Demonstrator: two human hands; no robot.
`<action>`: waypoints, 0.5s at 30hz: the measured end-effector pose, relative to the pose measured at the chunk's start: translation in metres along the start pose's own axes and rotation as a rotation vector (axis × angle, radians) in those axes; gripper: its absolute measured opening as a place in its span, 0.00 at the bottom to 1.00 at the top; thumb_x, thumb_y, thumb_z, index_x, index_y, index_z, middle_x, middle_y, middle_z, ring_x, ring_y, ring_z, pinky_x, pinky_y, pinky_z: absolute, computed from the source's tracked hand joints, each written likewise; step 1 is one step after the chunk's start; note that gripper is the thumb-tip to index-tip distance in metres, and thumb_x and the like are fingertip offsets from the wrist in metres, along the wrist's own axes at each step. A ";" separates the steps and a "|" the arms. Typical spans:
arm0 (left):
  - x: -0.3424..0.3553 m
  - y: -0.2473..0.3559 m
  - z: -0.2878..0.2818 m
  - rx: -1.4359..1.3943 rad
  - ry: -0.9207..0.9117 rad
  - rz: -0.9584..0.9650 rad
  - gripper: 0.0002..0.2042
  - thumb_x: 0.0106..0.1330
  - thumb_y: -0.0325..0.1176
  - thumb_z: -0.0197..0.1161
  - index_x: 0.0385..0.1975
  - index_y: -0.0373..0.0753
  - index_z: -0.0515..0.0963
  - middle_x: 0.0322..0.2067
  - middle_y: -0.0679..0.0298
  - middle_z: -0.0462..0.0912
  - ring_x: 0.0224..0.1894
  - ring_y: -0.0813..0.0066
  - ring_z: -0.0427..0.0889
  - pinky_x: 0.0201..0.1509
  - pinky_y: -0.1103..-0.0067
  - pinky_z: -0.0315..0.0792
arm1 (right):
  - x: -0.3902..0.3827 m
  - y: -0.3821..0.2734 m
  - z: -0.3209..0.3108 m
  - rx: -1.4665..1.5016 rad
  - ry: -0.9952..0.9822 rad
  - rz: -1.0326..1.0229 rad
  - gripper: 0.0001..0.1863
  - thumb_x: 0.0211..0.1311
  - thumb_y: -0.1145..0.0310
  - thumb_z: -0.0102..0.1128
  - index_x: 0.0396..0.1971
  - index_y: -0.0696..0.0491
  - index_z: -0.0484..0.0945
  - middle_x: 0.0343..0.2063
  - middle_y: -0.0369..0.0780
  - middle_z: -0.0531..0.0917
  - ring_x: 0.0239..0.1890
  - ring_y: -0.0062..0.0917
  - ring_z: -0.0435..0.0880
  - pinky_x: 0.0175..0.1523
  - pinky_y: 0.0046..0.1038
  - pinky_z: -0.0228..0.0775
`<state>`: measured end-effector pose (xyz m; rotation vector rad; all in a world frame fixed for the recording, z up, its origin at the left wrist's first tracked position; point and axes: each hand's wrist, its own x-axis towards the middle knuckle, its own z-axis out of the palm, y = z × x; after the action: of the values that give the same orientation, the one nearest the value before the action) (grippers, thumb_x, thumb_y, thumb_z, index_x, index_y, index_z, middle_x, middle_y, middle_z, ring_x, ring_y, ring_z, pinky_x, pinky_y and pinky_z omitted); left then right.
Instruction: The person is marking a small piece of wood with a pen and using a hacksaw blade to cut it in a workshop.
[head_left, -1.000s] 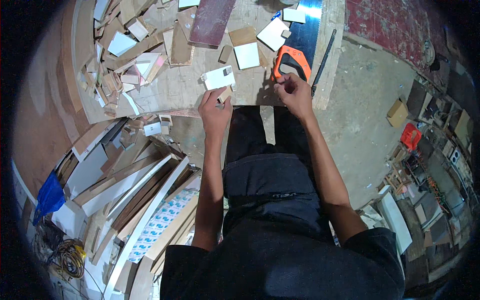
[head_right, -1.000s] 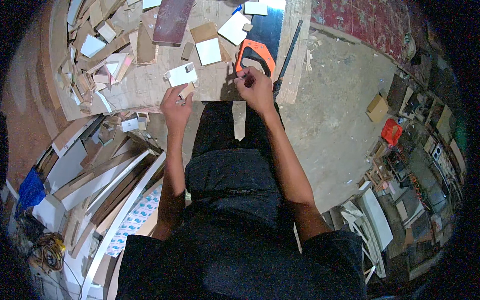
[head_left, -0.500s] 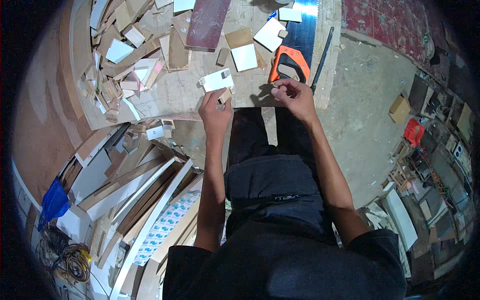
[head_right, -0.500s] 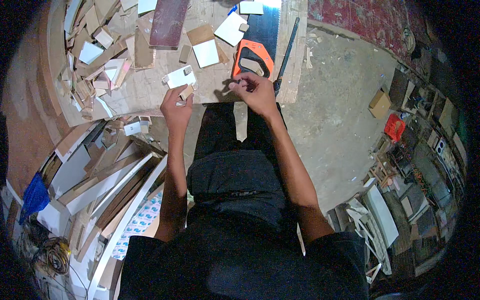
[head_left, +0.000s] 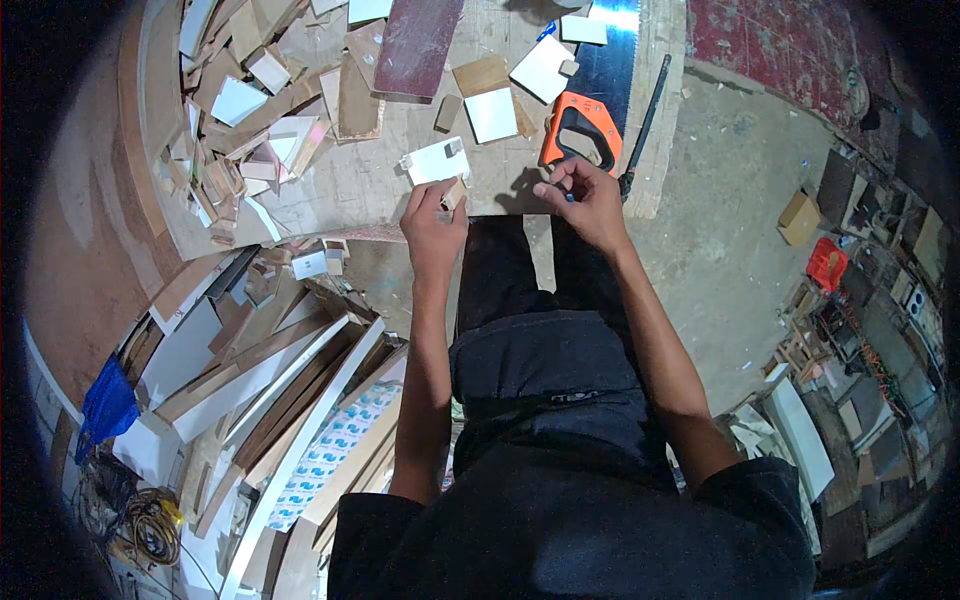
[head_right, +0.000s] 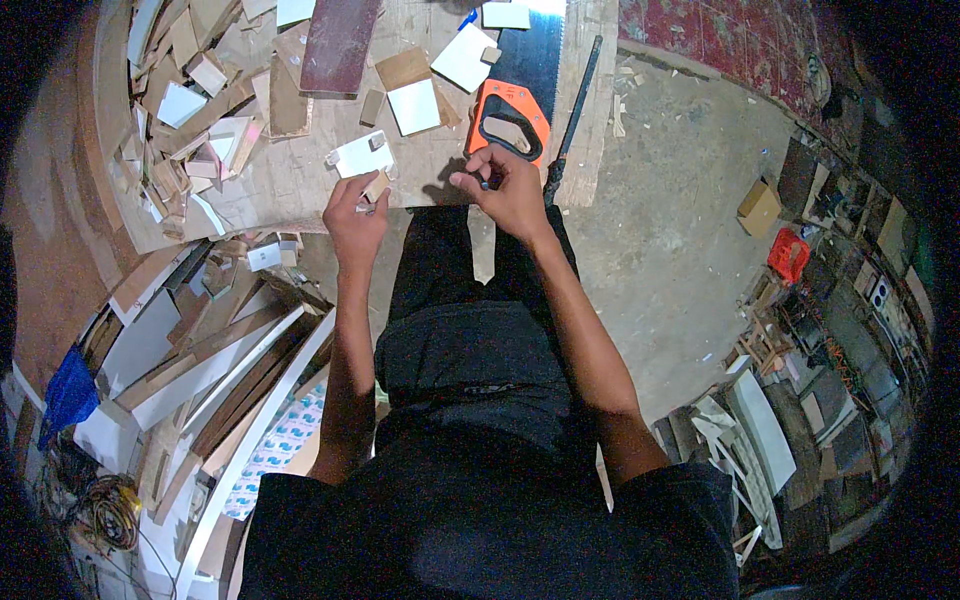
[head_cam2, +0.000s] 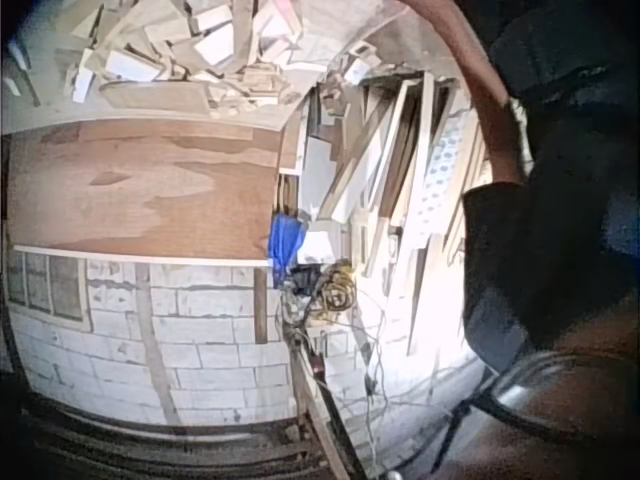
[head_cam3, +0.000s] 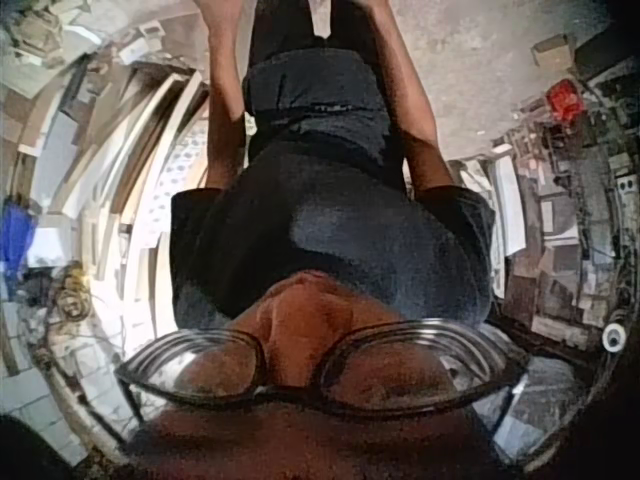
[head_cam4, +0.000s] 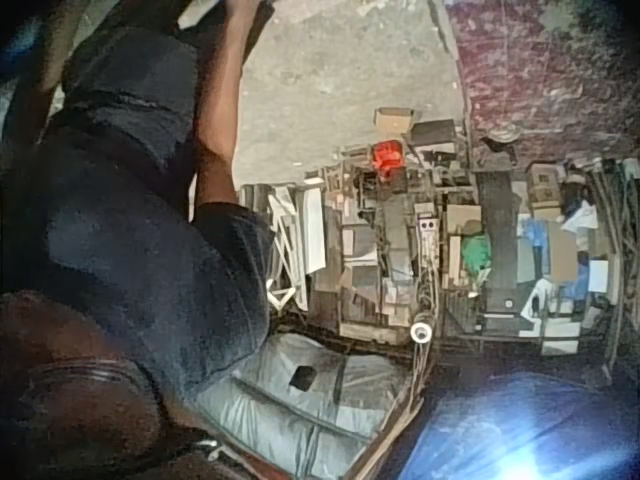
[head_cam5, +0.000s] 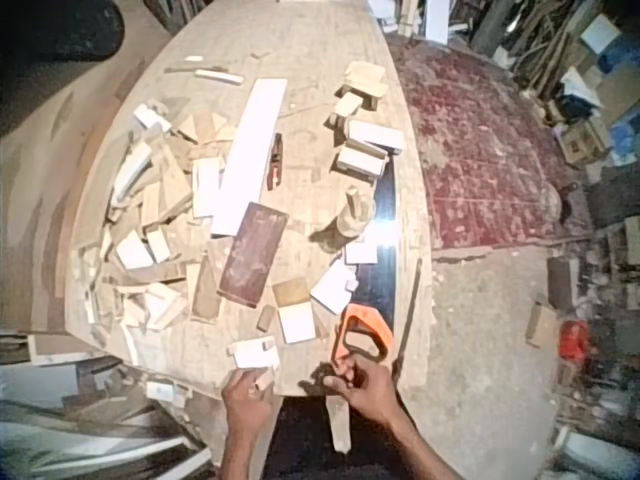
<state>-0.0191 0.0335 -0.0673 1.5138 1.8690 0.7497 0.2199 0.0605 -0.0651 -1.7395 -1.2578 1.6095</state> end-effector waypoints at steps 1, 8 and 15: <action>0.000 0.001 0.000 -0.001 -0.001 0.000 0.17 0.51 0.20 0.74 0.43 0.39 0.84 0.37 0.60 0.84 0.33 0.70 0.83 0.36 0.77 0.77 | 0.000 0.000 0.000 -0.001 0.001 0.000 0.12 0.57 0.72 0.74 0.37 0.56 0.78 0.23 0.28 0.73 0.28 0.12 0.72 0.35 0.17 0.68; 0.000 -0.002 -0.002 0.018 -0.006 0.015 0.18 0.50 0.20 0.74 0.43 0.39 0.84 0.38 0.60 0.83 0.32 0.70 0.82 0.35 0.77 0.76 | -0.010 -0.011 0.007 0.293 -0.074 0.042 0.08 0.72 0.69 0.58 0.40 0.58 0.79 0.26 0.33 0.82 0.33 0.14 0.82 0.37 0.20 0.76; 0.003 0.003 -0.005 -0.006 -0.047 -0.024 0.17 0.51 0.18 0.71 0.43 0.36 0.83 0.40 0.57 0.83 0.39 0.61 0.84 0.39 0.73 0.78 | -0.015 -0.002 0.027 0.447 -0.169 -0.054 0.07 0.70 0.73 0.59 0.42 0.60 0.80 0.34 0.39 0.86 0.36 0.21 0.86 0.41 0.25 0.82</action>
<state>-0.0215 0.0363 -0.0624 1.4897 1.8456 0.7024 0.1950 0.0419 -0.0619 -1.3074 -0.9122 1.8637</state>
